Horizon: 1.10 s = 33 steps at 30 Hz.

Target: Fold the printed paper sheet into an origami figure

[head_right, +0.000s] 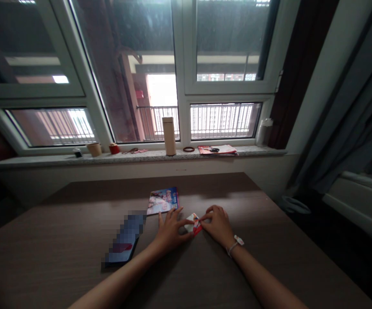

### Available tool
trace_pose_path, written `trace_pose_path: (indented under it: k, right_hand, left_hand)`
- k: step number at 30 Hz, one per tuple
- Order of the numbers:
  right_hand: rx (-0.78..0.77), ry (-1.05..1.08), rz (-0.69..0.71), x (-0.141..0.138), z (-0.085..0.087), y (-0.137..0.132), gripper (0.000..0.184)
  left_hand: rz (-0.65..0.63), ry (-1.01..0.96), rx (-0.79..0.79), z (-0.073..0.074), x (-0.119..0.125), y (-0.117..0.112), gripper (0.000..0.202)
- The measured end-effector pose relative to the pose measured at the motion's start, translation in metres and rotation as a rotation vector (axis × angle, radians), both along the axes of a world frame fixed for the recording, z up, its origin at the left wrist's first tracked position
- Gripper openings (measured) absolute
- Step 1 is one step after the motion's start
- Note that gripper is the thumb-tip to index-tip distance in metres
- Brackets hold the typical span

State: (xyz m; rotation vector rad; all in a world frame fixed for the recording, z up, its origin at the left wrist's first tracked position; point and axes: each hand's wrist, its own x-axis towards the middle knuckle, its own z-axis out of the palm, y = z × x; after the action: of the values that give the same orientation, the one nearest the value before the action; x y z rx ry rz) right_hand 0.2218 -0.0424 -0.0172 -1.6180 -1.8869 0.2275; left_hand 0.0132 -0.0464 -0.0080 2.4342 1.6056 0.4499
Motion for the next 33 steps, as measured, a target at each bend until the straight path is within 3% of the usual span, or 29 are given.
trace_pose_path:
  k: [18, 33]
  right_hand:
    - [-0.006, 0.106, 0.064, 0.008, -0.011, 0.006, 0.020]
    - [-0.004, -0.087, -0.063, -0.007, 0.007, -0.008, 0.020]
  left_hand:
    - [-0.018, -0.007, 0.002, -0.006, -0.002, 0.004, 0.041]
    - [-0.019, -0.008, 0.008, -0.004, -0.002, 0.002, 0.042]
